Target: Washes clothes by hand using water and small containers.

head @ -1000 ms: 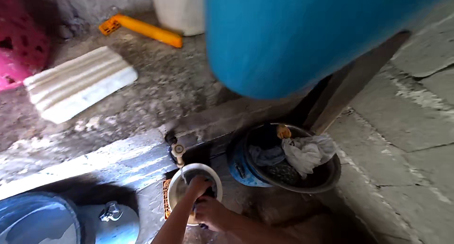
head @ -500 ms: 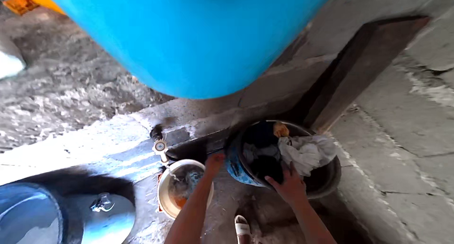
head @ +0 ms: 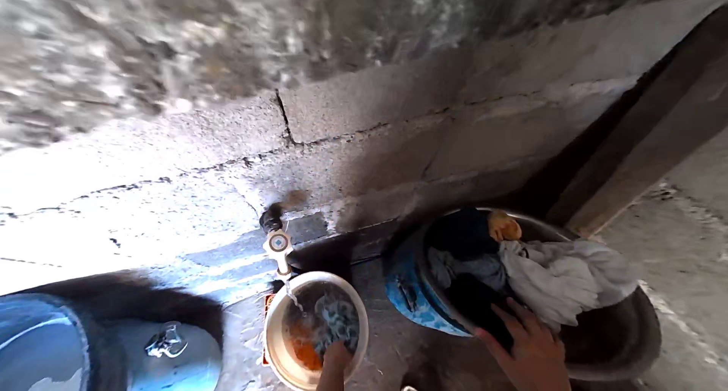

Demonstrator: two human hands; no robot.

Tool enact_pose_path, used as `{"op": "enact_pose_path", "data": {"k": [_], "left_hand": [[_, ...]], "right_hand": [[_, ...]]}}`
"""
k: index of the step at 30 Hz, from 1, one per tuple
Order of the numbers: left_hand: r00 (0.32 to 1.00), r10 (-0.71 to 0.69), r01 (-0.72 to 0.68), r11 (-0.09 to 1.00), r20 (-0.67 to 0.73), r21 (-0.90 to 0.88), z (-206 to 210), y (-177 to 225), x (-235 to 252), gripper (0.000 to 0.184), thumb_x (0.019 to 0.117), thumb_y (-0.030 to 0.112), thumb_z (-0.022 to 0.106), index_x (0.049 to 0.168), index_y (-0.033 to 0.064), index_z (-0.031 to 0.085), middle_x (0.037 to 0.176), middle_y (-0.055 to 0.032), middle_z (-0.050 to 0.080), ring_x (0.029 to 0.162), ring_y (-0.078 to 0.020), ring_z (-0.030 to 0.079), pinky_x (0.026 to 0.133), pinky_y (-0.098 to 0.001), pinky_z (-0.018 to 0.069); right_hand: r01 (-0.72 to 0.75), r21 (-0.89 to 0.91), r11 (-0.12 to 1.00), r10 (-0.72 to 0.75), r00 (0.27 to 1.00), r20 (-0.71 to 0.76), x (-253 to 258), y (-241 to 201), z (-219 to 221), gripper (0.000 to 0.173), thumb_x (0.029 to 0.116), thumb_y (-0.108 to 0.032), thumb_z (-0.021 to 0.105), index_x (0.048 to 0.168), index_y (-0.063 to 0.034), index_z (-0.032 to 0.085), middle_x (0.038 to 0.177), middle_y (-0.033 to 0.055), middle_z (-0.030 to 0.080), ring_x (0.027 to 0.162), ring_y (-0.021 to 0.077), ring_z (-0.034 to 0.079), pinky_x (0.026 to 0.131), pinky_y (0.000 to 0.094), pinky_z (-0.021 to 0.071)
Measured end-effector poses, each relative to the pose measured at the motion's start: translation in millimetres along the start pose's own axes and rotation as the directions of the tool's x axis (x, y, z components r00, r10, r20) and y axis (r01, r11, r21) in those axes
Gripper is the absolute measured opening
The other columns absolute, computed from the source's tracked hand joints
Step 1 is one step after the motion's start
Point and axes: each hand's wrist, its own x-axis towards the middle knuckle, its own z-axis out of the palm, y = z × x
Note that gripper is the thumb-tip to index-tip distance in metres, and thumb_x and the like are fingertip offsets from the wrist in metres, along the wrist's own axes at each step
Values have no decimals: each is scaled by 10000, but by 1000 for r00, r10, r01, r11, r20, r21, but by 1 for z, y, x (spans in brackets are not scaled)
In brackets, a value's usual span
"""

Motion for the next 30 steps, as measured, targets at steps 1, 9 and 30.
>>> {"op": "enact_pose_path", "data": {"k": [1,9,30], "left_hand": [[999,32,-32,999,-1,3,-4,-1,-6,477,992,289,637,1364,-8,600,1417,-241,588,1341,-399,554,1095,-596,450],[850,465,-525,792,-249,-312,-124,4,-213,268,1015,141,603,1197,-35,691,1181,-235,692,1149,-347,654,1059,-540,479],[779,281,-599,600,-560,-531,-144,-29,-283,588,844,25,757,1383,-78,547,1316,-285,624,1253,-372,608,1101,-526,466]], "right_hand": [[51,27,998,-49,997,-65,-1,-11,4,731,931,-644,525,1252,-10,700,1420,313,551,1306,579,493,1058,758,321],[-78,349,934,-233,607,760,1,-203,66,825,890,-332,788,1557,-47,393,1574,206,421,1388,366,494,1133,536,421],[-896,432,107,100,442,891,16,-290,42,603,1104,-471,353,1604,-155,235,1514,244,430,1254,435,552,934,599,521]]}}
